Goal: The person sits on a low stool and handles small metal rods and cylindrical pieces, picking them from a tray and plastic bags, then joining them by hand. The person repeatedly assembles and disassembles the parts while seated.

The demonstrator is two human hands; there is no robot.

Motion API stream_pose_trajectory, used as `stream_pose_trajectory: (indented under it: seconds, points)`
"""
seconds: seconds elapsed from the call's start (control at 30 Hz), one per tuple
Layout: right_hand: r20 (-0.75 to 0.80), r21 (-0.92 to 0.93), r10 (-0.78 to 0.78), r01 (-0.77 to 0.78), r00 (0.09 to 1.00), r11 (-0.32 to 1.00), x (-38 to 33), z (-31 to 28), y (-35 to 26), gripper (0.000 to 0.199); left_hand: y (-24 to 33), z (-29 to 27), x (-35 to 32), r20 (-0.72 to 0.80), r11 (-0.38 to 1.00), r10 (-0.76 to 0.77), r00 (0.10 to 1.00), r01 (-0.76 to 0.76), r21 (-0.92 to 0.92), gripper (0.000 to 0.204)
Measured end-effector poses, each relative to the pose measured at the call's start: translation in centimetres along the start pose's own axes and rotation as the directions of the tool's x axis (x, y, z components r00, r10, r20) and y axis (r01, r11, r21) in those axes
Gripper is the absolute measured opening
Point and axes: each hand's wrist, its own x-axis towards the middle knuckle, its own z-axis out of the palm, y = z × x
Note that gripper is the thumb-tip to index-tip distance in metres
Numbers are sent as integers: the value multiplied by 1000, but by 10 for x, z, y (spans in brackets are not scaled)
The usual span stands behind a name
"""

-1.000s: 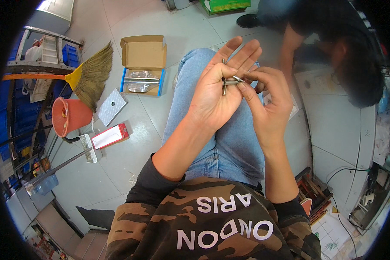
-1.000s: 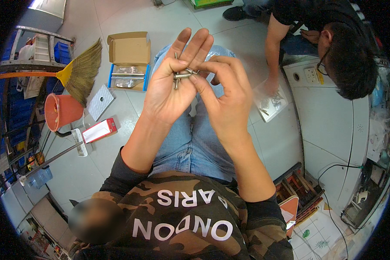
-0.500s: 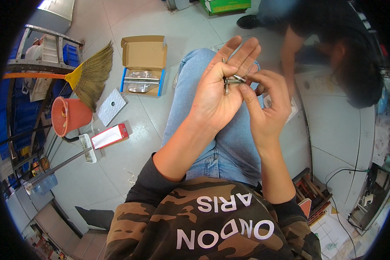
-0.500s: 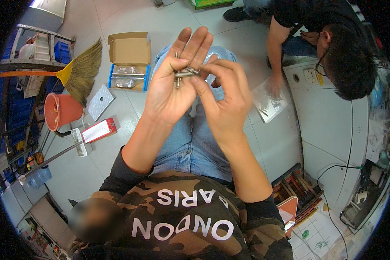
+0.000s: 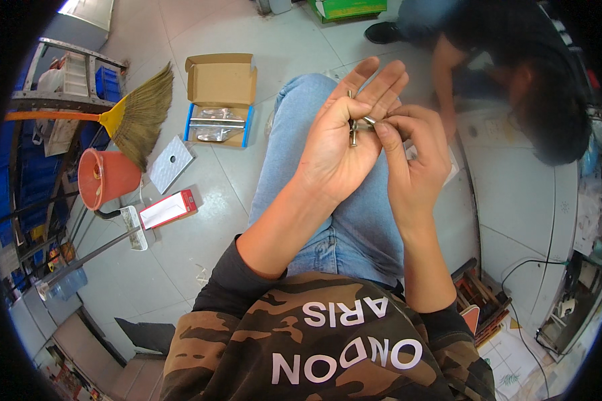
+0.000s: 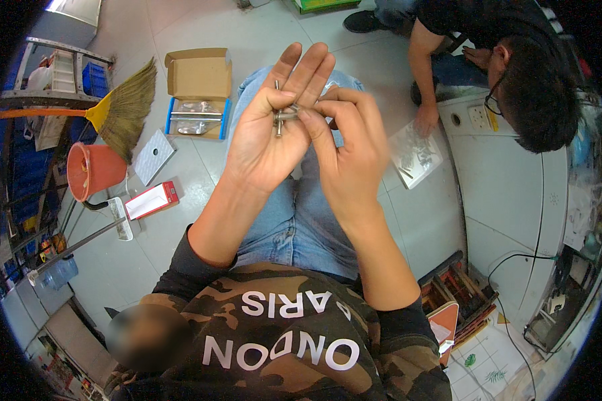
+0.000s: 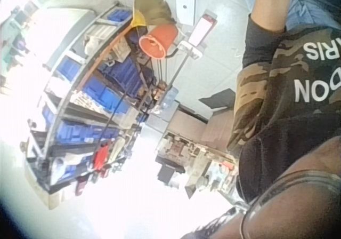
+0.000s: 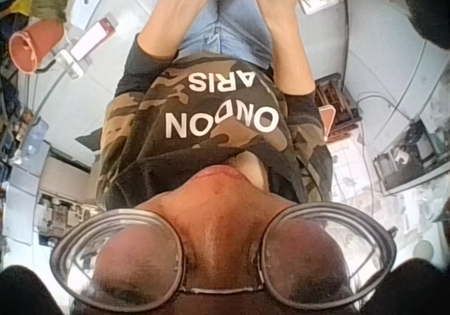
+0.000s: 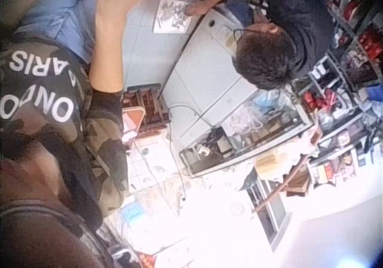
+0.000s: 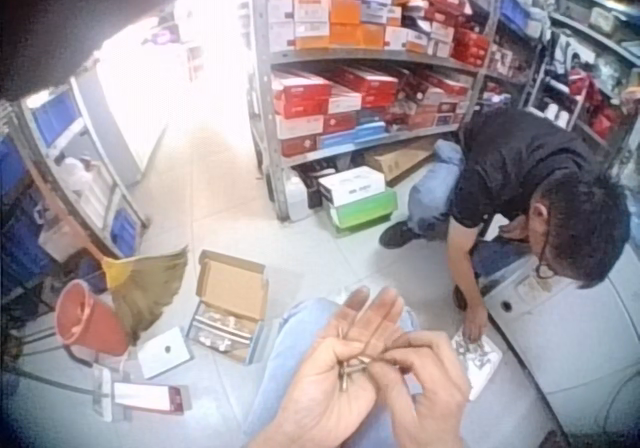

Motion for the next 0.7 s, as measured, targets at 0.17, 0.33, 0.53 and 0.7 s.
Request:
stream_pose_trajectory:
  seconds: [0.17, 0.33, 0.53, 0.7]
  points:
    - [25, 36, 18, -19, 1000, 999, 0, -3, 1, 14, 2, -1, -1, 1, 1000, -3, 1000, 3, -13, 44]
    - [33, -18, -24, 25, 999, 1000, 0, -1, 2, 16, 1, -1, 0, 5, 1000, -9, 1000, 9, -28, 44]
    - [39, 6, -53, 53, 998, 999, -3, -2, 2, 15, 3, -3, -1, 0, 999, -11, 1000, 11, -42, 42]
    - [3, 14, -9, 9, 1000, 1000, -3, -2, 2, 15, -1, -4, -2, 15, 1000, -21, 1000, 21, -15, 43]
